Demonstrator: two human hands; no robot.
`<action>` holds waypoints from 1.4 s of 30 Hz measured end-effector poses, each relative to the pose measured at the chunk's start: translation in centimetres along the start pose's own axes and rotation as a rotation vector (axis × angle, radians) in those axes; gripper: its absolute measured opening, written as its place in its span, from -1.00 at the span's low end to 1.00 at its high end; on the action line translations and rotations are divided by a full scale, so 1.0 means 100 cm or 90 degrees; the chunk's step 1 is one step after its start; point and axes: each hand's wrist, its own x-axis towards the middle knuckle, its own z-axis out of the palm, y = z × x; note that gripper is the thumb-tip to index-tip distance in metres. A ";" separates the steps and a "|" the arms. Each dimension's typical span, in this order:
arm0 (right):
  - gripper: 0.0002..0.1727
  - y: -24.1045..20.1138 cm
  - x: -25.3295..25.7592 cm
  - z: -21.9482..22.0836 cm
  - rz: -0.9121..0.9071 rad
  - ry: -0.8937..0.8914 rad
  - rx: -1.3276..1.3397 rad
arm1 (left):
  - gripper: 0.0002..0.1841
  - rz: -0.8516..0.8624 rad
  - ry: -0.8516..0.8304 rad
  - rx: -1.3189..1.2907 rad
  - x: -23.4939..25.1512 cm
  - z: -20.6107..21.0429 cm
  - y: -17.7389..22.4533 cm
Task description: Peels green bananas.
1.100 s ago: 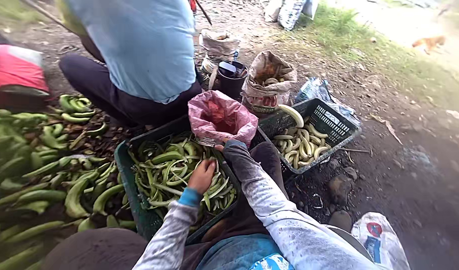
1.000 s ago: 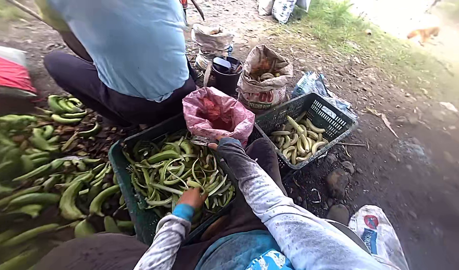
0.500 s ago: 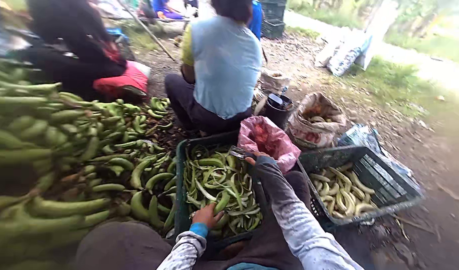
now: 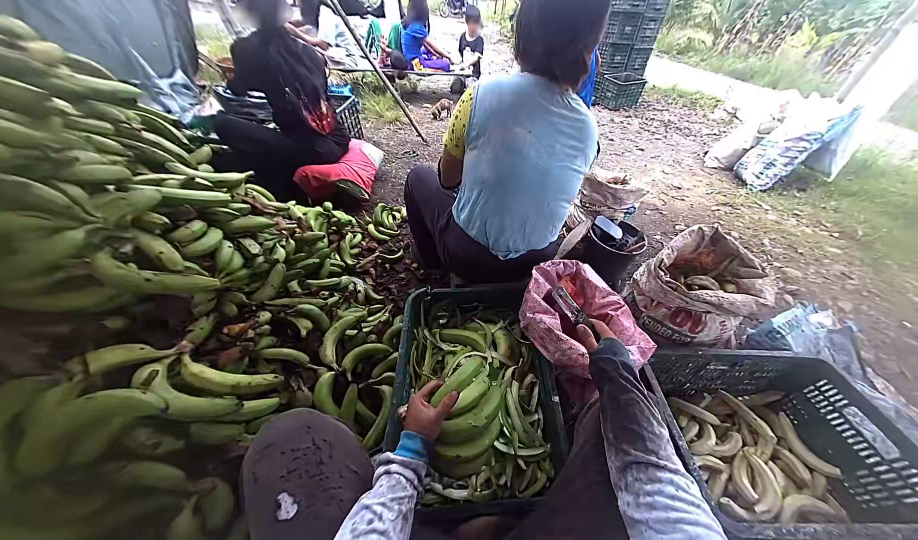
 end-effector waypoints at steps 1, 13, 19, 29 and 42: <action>-0.41 0.001 0.001 0.003 0.001 0.002 0.005 | -0.74 -0.021 0.045 -0.081 0.003 0.005 -0.003; -0.32 -0.031 0.037 0.028 -0.121 -0.071 0.015 | -0.50 -0.013 -0.042 -0.337 0.069 -0.020 0.078; -0.30 -0.032 0.038 0.066 -0.045 -0.196 -0.132 | -0.44 -0.202 -0.155 0.113 0.065 -0.009 0.035; -0.27 -0.043 0.036 0.083 0.008 -0.206 -0.138 | -0.22 -0.322 -0.288 0.045 -0.018 0.103 -0.042; -0.35 -0.060 -0.009 0.062 -0.057 -0.137 -0.177 | -0.26 -0.290 -0.421 0.447 0.043 0.058 -0.019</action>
